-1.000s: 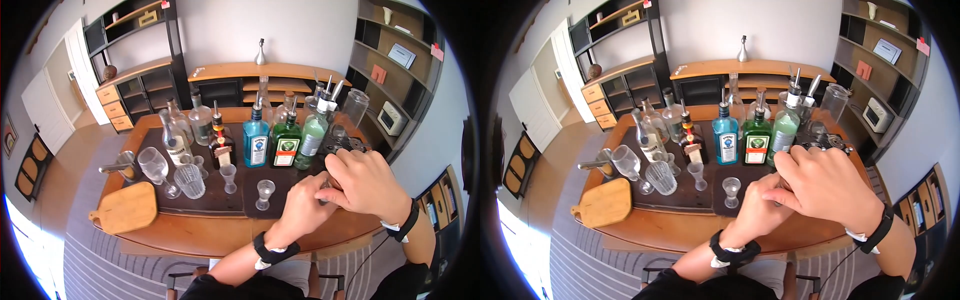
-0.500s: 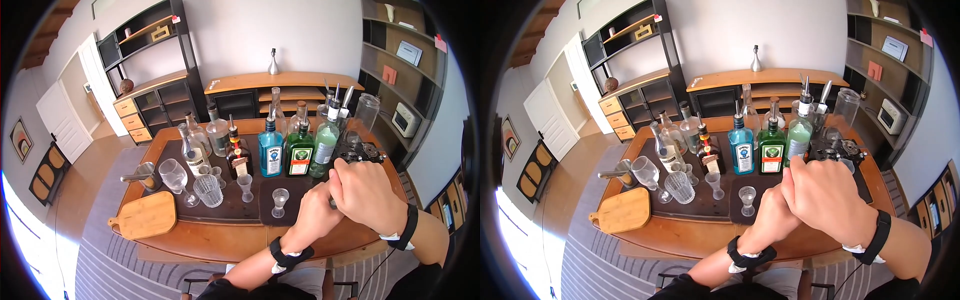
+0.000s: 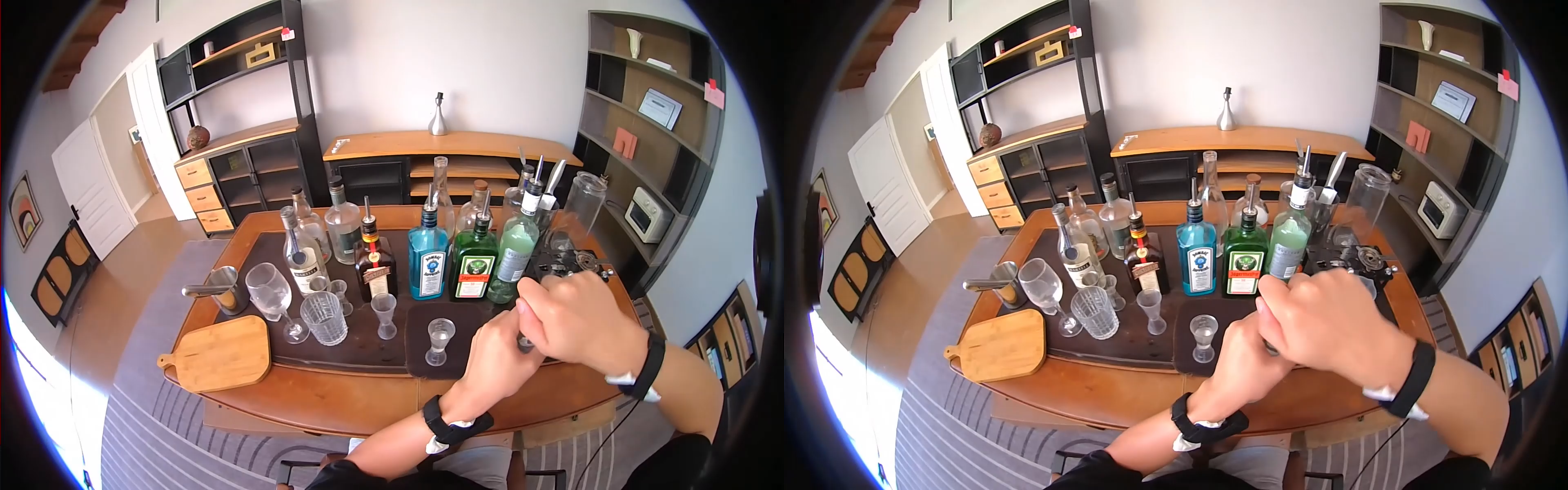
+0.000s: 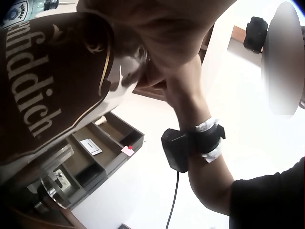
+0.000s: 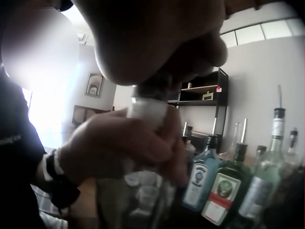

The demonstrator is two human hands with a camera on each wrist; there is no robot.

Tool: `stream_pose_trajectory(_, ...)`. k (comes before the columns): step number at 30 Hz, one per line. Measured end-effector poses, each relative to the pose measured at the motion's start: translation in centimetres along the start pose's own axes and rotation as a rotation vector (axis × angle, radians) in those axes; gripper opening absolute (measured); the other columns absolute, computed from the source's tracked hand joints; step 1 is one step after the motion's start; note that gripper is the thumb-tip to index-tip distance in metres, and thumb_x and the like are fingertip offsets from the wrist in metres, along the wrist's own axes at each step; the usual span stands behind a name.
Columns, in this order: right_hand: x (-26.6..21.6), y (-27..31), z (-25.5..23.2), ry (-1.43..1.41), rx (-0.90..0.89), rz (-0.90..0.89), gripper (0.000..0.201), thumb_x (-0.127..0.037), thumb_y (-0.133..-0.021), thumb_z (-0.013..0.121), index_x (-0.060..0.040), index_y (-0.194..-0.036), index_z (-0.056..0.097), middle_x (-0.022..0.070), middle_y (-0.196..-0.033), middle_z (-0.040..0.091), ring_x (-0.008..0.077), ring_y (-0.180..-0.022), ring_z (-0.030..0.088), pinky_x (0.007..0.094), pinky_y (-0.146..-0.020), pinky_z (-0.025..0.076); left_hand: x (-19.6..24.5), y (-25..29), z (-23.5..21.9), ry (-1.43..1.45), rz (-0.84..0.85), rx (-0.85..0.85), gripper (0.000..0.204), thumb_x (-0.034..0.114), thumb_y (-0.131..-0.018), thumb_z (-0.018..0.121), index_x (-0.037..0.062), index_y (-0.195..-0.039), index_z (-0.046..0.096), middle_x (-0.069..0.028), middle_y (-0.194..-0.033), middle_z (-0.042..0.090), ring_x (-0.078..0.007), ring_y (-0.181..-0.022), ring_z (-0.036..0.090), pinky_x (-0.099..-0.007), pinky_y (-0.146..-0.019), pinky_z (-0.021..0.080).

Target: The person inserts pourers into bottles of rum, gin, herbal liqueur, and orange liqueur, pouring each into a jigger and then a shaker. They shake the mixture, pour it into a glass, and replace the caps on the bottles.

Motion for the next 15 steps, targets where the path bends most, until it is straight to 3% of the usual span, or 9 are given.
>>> stream_pose_trajectory(4,-1.2,0.3,-1.0,0.013,-0.071,0.229,0.023,-0.022,-0.093,0.063,-0.0036,-0.079,0.059,0.0141,-0.055,0.061,0.0332,-0.049,0.064,0.0441,-0.048,0.052,1.0,-0.3,0.4,-0.064,0.044,0.046,0.024,0.005,-0.075,0.077,0.0007,-0.094,0.064,-0.0205,-0.083,0.068,-0.0416,-0.079,0.066,-0.0503,-0.069,0.054)
stream_pose_trajectory(5,-1.4,0.4,-1.2,-0.039,-0.086,0.286,0.021,-0.017,-0.095,0.059,-0.0022,-0.081,0.057,0.0168,-0.056,0.059,0.0383,-0.050,0.062,0.0485,-0.048,0.049,1.1,-0.3,0.5,-0.081,0.062,0.060,0.024,0.005,-0.074,0.076,0.0008,-0.094,0.064,-0.0204,-0.082,0.068,-0.0416,-0.079,0.066,-0.0508,-0.069,0.054)
stream_pose_trajectory(8,-1.5,0.4,-1.8,-0.035,-0.137,0.318,0.023,-0.018,-0.096,0.059,-0.0018,-0.080,0.057,0.0174,-0.055,0.060,0.0393,-0.051,0.062,0.0493,-0.049,0.049,0.7,0.0,1.1,-0.124,0.106,0.083,0.023,0.003,-0.074,0.075,0.0011,-0.094,0.065,-0.0201,-0.082,0.068,-0.0416,-0.079,0.066,-0.0517,-0.069,0.054)
stream_pose_trajectory(11,-1.8,-0.3,-3.8,-0.029,-0.183,0.335,0.036,-0.029,-0.097,0.062,-0.0012,-0.074,0.060,0.0182,-0.054,0.060,0.0391,-0.050,0.062,0.0487,-0.048,0.048,0.6,0.0,1.2,-0.115,0.170,0.110,0.021,0.004,-0.075,0.075,-0.0002,-0.094,0.065,-0.0197,-0.079,0.067,-0.0419,-0.075,0.065,-0.0517,-0.067,0.054)
stream_pose_trajectory(15,-1.2,-0.5,-3.0,-0.003,-0.151,0.281,0.047,-0.040,-0.095,0.064,0.0000,-0.070,0.062,0.0175,-0.053,0.060,0.0380,-0.048,0.062,0.0477,-0.048,0.048,0.6,0.0,0.7,-0.100,0.068,0.072,0.020,0.008,-0.080,0.075,0.0010,-0.095,0.064,-0.0202,-0.084,0.068,-0.0438,-0.076,0.067,-0.0510,-0.066,0.055)
Point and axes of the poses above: each hand's wrist, its own y-axis away from the middle knuckle, its own z-axis out of the palm, x = y × z, the point moved 2 cm from there along -y, towards the middle knuckle
